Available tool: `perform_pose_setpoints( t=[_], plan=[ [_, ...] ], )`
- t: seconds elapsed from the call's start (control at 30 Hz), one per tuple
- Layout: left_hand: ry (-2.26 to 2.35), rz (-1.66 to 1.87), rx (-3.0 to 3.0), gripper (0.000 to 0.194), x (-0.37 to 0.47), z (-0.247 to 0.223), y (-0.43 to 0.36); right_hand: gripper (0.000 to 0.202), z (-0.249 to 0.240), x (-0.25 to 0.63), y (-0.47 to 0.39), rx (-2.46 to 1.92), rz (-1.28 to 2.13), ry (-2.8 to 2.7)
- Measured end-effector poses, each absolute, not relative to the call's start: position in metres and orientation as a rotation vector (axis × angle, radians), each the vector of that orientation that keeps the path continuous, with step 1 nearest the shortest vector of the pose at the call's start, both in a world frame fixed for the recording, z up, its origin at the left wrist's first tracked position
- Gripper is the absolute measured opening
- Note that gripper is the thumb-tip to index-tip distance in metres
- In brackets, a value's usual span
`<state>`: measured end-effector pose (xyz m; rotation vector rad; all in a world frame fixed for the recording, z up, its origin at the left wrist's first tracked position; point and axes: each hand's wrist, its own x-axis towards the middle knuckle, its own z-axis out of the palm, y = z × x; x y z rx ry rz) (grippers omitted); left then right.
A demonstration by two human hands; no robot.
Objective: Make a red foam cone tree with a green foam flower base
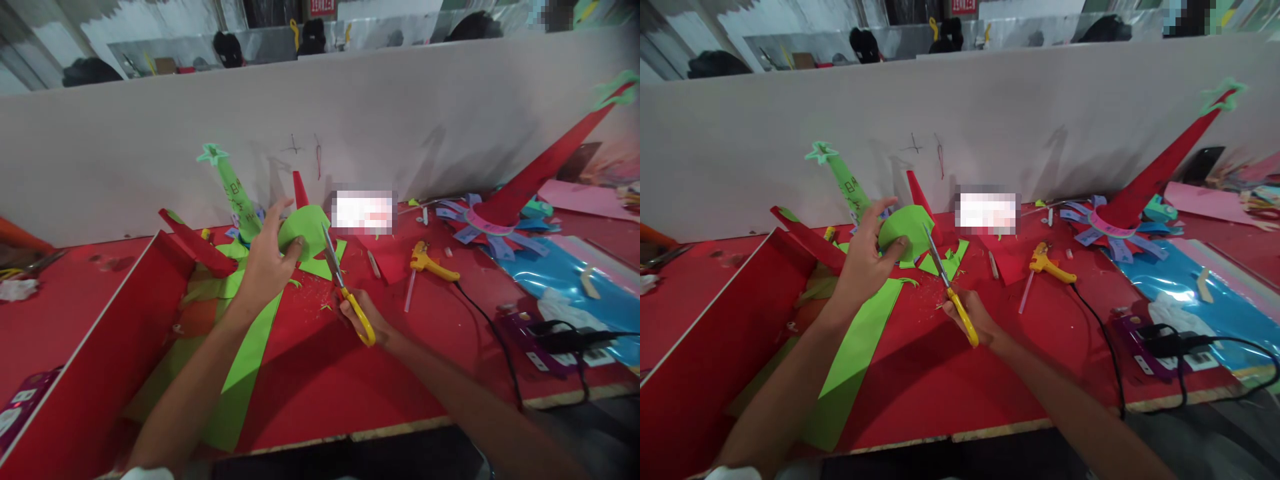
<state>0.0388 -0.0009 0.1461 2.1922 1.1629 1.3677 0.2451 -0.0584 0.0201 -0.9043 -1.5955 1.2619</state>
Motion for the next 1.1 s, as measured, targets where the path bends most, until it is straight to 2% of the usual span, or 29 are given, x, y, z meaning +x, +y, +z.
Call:
perform_pose_setpoints(
  t=[0.33, 1.1],
  plan=[
    [1.100, 1.449, 2.056, 0.058, 0.045, 0.143, -0.002, 0.070, 0.009, 0.245, -0.056, -0.895, 1.281, -1.526],
    [1.081, 1.398, 1.977, 0.051, 0.053, 0.134, -0.002, 0.073, 0.014, 0.238, -0.059, -0.910, 1.315, -1.414]
  ],
)
